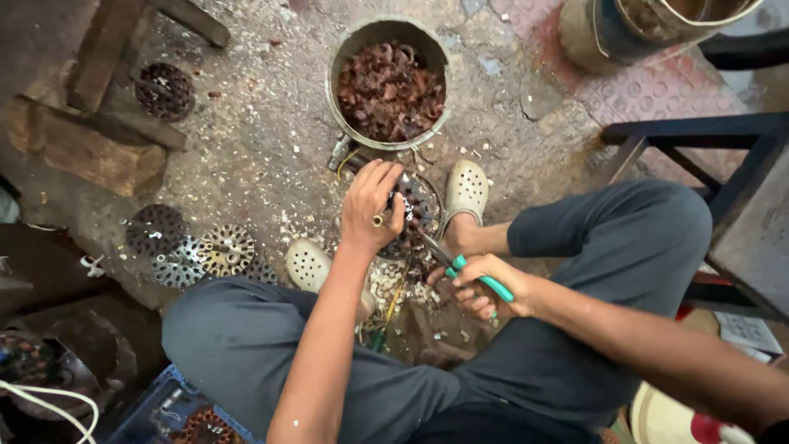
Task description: The person sits on the floor and uses pliers to remove small metal pieces from a circular metal component. The removed pieces are placed into a nearby bucket. The person continues this repetitive disassembly process throughout the clip.
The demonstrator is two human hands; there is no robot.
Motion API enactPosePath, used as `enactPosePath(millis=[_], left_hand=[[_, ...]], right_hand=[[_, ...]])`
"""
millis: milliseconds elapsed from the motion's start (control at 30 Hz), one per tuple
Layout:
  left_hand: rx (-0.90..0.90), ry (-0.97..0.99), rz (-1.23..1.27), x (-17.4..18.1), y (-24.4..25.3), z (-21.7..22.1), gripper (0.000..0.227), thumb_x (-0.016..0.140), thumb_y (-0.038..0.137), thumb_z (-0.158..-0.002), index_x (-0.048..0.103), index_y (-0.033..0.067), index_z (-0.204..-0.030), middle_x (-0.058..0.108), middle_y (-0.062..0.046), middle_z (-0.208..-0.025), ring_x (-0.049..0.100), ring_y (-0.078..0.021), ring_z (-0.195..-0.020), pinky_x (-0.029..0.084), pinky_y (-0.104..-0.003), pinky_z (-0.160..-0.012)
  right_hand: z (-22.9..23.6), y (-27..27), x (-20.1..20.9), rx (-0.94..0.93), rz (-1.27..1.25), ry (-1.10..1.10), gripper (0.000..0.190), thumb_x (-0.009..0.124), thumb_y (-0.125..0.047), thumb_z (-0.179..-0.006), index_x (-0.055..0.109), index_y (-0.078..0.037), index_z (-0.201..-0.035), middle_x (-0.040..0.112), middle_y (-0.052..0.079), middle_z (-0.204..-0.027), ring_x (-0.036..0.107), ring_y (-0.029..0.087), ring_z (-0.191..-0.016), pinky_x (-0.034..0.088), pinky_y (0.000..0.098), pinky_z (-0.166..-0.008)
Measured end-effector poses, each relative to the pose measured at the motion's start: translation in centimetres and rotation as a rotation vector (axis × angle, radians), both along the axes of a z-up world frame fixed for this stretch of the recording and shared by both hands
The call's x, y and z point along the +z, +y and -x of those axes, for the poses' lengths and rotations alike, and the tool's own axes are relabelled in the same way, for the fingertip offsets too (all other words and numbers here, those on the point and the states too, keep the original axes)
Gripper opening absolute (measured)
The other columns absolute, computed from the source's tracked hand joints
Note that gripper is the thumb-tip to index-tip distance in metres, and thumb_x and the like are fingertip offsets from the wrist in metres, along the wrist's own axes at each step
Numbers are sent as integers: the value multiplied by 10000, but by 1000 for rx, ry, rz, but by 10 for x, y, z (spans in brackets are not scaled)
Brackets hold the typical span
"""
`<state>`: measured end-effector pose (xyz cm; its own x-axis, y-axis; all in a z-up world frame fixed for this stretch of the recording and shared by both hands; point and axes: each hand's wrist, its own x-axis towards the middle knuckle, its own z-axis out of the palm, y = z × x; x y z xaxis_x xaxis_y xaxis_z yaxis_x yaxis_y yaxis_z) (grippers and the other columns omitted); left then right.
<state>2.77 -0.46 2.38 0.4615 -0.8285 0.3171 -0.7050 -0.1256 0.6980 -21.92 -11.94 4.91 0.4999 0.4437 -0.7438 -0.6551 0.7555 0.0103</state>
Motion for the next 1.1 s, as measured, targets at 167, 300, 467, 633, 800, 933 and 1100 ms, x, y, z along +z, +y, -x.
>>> enactPosePath(millis=[167,300,467,633,800,933,1100], left_hand=[[16,-32,15,0,1,0,399,625,75,-826,640,-23,-1213,653,-215,-1250,592,-441,-1251,452,-492,-1146],[7,-63,4,-9,-1,-2,416,611,87,-838,636,-35,-1234,646,-233,-1266,589,-445,-1253,440,-494,-1153],[60,-78,-17,-19,2,2,446,633,132,-856,627,-53,-1263,644,-244,-1278,575,-445,-1259,424,-485,-1128],[29,-140,-70,-26,-8,9,413,678,195,-888,650,-15,-1242,661,-205,-1263,591,-392,-1237,406,-489,-1168],[76,-134,-31,-26,-4,9,420,712,216,-875,658,-11,-1224,668,-188,-1272,585,-410,-1246,413,-489,-1142],[99,-114,-42,-29,0,7,424,719,233,-885,659,-9,-1228,671,-184,-1276,590,-410,-1231,447,-476,-1099],[89,-115,-33,-31,-2,14,424,730,254,-901,661,-4,-1230,673,-179,-1278,598,-404,-1221,473,-471,-1072]], right_hand=[[-7,14,5,132,299,-7,440,568,-147,-817,603,-120,-1255,405,-25,-654,336,82,-460,284,276,-400],[-8,29,-7,241,651,-75,401,589,-143,-810,616,-74,-1204,474,2,-682,441,125,-517,378,318,-454],[-18,47,-3,456,1414,-296,358,647,-169,-788,597,-28,-1114,656,159,-781,660,281,-717,548,417,-696],[-30,-13,28,1313,1744,-480,543,708,-283,-748,510,-157,-1238,710,190,-950,707,398,-874,559,515,-722],[-27,10,31,1258,1819,-316,623,697,-270,-774,442,-124,-1324,709,186,-1040,705,408,-925,554,535,-738],[-8,40,23,800,2000,-334,669,702,-196,-682,481,-111,-1307,693,187,-1059,672,391,-973,538,533,-734],[12,49,19,1047,2171,-263,555,744,-235,-691,549,-70,-1183,676,126,-963,671,303,-946,505,491,-710]])
